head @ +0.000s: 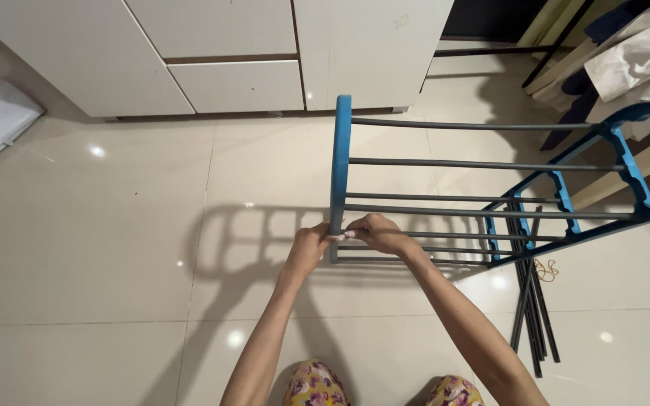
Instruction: The person assembles a blue plastic and metal storage rack by inserting multiple metal rods into slots on two side frames. They repeatedly pick up rods from the floor and fit them into the rack, adjusting the frame as needed.
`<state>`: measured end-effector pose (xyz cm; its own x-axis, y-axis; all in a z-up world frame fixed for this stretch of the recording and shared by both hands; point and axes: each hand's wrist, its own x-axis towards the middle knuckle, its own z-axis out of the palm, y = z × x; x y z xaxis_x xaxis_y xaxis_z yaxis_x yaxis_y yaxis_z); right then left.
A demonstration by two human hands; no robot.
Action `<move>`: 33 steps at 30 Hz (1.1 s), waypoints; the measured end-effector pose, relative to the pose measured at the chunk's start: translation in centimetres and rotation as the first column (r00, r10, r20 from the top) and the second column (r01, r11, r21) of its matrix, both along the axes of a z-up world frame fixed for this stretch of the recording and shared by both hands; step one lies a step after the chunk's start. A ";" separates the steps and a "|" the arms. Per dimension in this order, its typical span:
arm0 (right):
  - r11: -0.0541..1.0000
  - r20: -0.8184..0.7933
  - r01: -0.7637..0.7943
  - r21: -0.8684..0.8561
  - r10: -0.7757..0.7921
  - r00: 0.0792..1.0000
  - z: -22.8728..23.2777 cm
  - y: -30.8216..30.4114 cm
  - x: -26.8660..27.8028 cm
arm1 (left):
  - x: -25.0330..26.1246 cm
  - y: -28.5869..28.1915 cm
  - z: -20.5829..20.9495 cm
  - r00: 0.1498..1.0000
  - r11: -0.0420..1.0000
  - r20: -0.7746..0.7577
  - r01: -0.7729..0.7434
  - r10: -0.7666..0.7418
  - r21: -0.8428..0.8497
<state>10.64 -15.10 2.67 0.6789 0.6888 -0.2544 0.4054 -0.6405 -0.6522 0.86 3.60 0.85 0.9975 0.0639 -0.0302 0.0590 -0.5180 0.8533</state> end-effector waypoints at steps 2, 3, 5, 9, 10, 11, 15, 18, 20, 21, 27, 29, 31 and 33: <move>0.999 0.004 -0.016 0.044 0.016 1.000 -0.2 0.0 -0.1 | -0.1 -0.1 0.3 0.999 1.000 -0.042 -0.002 0.001 -0.013; 0.998 -0.001 -0.012 0.056 0.012 1.000 -0.3 0.1 0.0 | 0.0 0.0 0.5 1.000 1.000 -0.015 0.004 -0.004 -0.020; 0.999 0.007 -0.023 0.031 0.023 1.000 -0.6 0.2 -0.1 | 0.0 0.2 0.6 0.999 1.000 -0.036 0.011 -0.010 0.008; 0.991 0.179 -0.099 0.087 0.082 0.980 -0.7 -0.7 -0.7 | 0.2 0.2 -0.2 0.999 0.996 -0.012 0.048 -0.047 0.078; 0.979 0.252 -0.133 0.157 0.090 0.964 -0.6 -0.7 -0.6 | 0.3 0.4 -0.4 0.997 0.994 0.046 0.059 -0.063 0.091; 0.979 0.276 -0.140 0.147 0.096 0.956 -0.4 -0.7 -0.7 | 0.2 0.5 -0.6 0.995 0.993 0.079 0.053 -0.061 0.104; 0.987 0.392 -0.131 0.088 0.087 0.916 0.1 -2.4 -1.7 | -0.1 0.4 -1.8 0.997 0.995 0.059 0.035 -0.041 0.095; 0.993 0.451 -0.105 0.059 0.068 0.890 0.6 -2.9 -2.6 | -0.2 0.4 -1.9 0.998 0.997 0.039 0.055 -0.057 0.056; 0.993 0.451 -0.082 0.081 0.037 0.892 0.8 -2.7 -2.7 | 0.0 0.4 -1.5 0.996 0.997 0.052 0.067 -0.069 0.047; 0.992 0.434 -0.071 0.109 0.017 0.901 0.6 -2.5 -2.9 | -0.1 0.3 -1.5 0.997 0.997 0.048 0.061 -0.063 0.049; 0.995 0.412 -0.020 0.097 -0.022 0.911 0.2 -1.9 -2.6 | 0.1 0.3 -1.3 0.999 0.994 -0.015 0.032 -0.030 0.103; 0.994 0.414 -0.026 0.110 -0.022 0.910 0.1 -2.1 -2.5 | 0.2 0.3 -1.7 0.997 0.994 0.066 0.040 -0.047 0.098; 0.985 0.449 -0.053 0.162 -0.025 0.893 0.0 -2.7 -2.4 | 0.2 -0.2 -2.3 0.976 0.999 0.214 0.033 -0.041 0.041; 0.993 0.415 -0.046 0.108 -0.003 0.910 0.0 -2.7 -2.4 | 0.2 -0.5 -2.9 0.997 0.998 0.074 -0.002 -0.002 0.055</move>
<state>8.22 -17.83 2.65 0.6911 0.7115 0.1268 0.6673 -0.5608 -0.4902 1.02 3.06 -2.04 0.9969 0.0631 0.0477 -0.0038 -0.5642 0.8256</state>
